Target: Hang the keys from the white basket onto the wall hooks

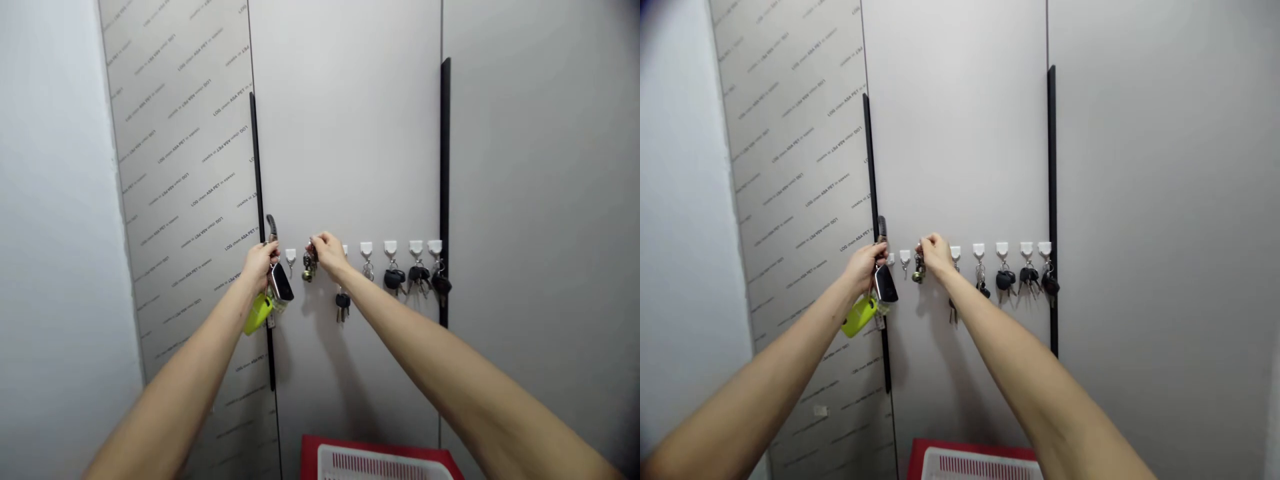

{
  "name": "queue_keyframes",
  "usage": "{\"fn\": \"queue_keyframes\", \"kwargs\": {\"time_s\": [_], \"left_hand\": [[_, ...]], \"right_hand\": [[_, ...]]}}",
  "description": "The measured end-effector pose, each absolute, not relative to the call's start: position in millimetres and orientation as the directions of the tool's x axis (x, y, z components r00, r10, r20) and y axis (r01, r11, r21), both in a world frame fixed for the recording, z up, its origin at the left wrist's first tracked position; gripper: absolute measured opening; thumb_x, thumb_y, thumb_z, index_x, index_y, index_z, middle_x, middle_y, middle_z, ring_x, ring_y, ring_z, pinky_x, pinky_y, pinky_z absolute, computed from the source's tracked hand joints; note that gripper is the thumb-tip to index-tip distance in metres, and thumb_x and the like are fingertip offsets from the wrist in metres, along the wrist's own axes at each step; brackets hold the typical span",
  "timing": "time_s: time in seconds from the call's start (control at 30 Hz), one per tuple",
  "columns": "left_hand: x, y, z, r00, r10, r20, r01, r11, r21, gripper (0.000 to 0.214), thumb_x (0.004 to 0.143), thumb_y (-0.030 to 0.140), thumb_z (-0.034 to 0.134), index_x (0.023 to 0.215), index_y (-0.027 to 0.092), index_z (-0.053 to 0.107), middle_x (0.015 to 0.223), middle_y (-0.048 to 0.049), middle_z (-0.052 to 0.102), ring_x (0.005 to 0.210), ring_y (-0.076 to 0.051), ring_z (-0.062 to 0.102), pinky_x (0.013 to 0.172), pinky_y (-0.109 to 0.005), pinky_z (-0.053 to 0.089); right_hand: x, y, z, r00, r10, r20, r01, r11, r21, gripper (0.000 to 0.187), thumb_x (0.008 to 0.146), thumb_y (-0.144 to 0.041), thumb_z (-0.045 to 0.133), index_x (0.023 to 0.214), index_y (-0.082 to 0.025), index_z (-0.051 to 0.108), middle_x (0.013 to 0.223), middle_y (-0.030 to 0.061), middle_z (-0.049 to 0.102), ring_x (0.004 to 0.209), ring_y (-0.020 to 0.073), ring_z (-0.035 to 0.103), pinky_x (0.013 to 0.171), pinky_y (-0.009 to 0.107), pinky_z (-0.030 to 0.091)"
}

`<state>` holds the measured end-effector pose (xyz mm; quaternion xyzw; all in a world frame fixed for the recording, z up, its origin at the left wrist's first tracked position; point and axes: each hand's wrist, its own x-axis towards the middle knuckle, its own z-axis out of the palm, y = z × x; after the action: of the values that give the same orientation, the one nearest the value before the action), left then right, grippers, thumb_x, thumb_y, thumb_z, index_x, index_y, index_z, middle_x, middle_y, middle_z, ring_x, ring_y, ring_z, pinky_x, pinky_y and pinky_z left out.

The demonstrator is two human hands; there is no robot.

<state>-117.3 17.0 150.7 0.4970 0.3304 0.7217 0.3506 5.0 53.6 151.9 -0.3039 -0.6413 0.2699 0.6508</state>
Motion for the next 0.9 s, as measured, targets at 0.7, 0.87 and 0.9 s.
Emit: {"fn": "queue_keyframes", "kwargs": {"time_s": [0.7,0.87,0.9], "left_hand": [[-142.3,40.6,158.2,-0.388,0.562,0.73,0.778,-0.225,0.586,0.02,0.056,0.033,0.046,0.067,0.018,0.053,0.05,0.0016,0.047,0.045,-0.01,0.041,0.044,-0.02,0.028],[-121.4,34.4,176.2,-0.444,0.53,0.723,0.553,-0.474,0.686,0.024,0.059,0.034,0.044,0.073,0.016,0.052,0.047,0.0039,0.04,0.04,-0.006,0.036,0.04,-0.017,0.027],[-116.0,29.6,178.3,-0.455,0.549,0.701,0.434,-0.55,0.713,0.024,0.061,0.033,0.042,0.075,0.015,0.05,0.046,0.0049,0.037,0.037,-0.004,0.033,0.037,-0.016,0.025]], "right_hand": [[125.2,-15.5,-62.6,-0.469,0.877,0.1,0.618,0.407,-0.673,0.015,0.058,-0.016,0.041,0.06,-0.014,0.056,0.053,-0.0011,0.052,0.049,0.0079,0.044,0.046,0.018,0.033],[106.6,31.7,50.0,0.202,0.75,0.63,0.549,0.446,-0.707,0.032,0.065,-0.03,0.039,0.091,-0.014,0.05,0.088,0.0073,0.053,0.077,0.0135,0.048,0.071,0.025,0.034],[104.1,39.3,63.3,0.249,0.715,0.653,0.593,0.42,-0.687,0.035,0.064,-0.031,0.041,0.094,-0.014,0.048,0.088,0.0074,0.053,0.078,0.0144,0.047,0.071,0.026,0.034]]}}
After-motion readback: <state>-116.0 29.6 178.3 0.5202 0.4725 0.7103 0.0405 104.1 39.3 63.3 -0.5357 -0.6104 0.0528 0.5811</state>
